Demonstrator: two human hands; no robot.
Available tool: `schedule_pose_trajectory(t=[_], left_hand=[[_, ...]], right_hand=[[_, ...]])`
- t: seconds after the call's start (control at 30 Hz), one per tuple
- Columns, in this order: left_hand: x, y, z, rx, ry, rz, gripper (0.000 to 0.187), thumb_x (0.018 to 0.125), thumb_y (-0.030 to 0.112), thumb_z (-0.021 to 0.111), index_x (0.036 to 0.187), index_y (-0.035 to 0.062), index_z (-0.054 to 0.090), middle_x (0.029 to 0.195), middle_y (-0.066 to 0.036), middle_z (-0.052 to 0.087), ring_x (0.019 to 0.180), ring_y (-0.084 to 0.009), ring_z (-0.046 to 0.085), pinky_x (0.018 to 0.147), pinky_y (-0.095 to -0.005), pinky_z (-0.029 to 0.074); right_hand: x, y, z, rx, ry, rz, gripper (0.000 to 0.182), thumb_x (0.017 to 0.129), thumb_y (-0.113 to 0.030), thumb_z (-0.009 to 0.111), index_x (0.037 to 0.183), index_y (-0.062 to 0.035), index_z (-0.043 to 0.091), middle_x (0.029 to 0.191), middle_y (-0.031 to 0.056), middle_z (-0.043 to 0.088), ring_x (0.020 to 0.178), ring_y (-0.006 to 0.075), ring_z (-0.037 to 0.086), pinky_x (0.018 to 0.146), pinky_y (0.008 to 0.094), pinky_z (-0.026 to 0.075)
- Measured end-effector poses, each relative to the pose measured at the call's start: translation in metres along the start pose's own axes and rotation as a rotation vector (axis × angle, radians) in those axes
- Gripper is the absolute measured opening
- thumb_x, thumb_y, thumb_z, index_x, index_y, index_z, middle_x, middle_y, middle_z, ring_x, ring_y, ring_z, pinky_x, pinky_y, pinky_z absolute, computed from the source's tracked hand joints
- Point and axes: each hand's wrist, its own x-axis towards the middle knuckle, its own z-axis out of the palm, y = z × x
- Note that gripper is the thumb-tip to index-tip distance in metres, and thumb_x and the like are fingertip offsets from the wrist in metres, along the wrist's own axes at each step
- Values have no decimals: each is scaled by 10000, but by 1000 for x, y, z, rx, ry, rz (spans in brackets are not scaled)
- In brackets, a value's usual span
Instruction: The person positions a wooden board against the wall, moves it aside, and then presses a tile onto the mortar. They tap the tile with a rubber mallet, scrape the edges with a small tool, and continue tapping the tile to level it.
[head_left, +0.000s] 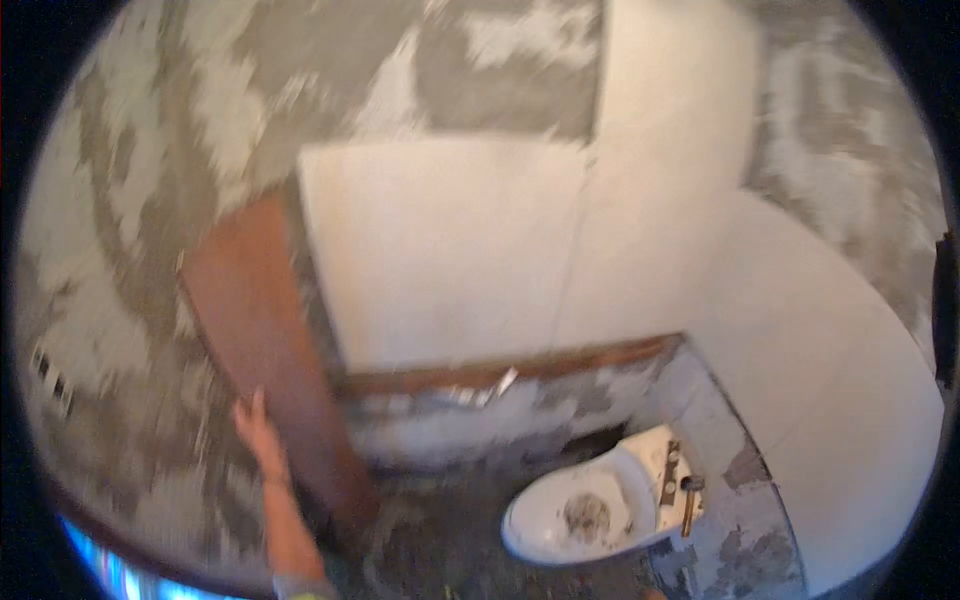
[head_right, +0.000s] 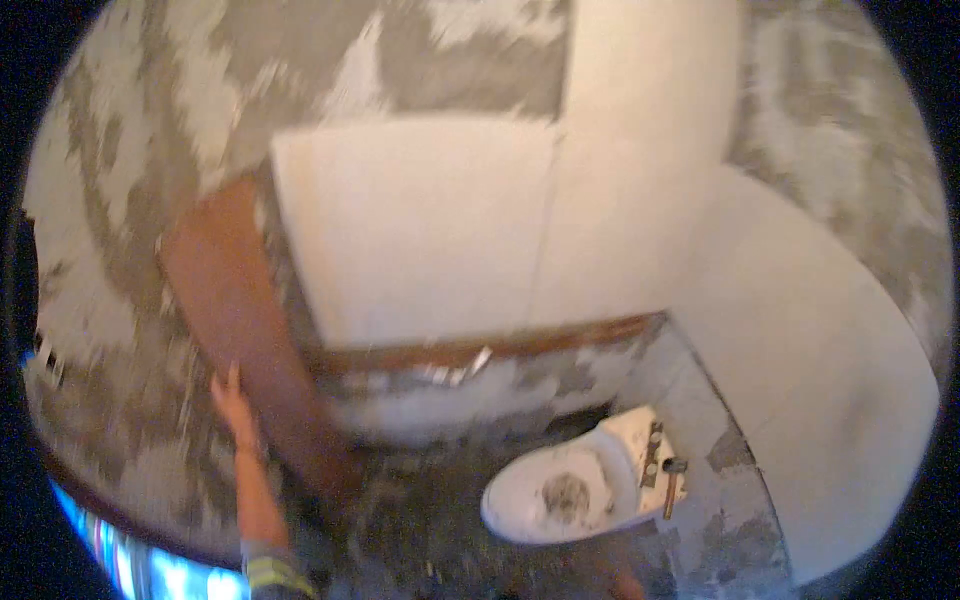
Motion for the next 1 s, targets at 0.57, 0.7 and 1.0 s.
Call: schedule_pose_trajectory(t=[0.57,0.7,1.0], left_hand=[[91,-289,-115,113,-114,-361,678,1013,393,611,1463,-72,408,1384,-222,558,1194,-346,580,1029,-448,456],[193,-431,-170,735,-290,25,609,1025,380,577,1430,-63,476,1360,-232,595,1216,-346,593,1019,-446,462],[195,-319,-114,1200,33,-179,930,937,543,637,1547,-65,286,1469,-284,496,1306,-449,524,1071,-499,439]], right_hand=[[-230,-15,75,354,78,499,434,990,-352,543,1197,5,679,1167,244,693,956,356,677,784,564,534],[-281,81,181,535,36,188,442,982,-361,548,1190,6,681,1175,244,689,939,347,678,751,574,544],[-302,-21,160,318,171,703,324,916,-373,648,881,-69,756,851,199,719,845,386,702,816,519,532]])
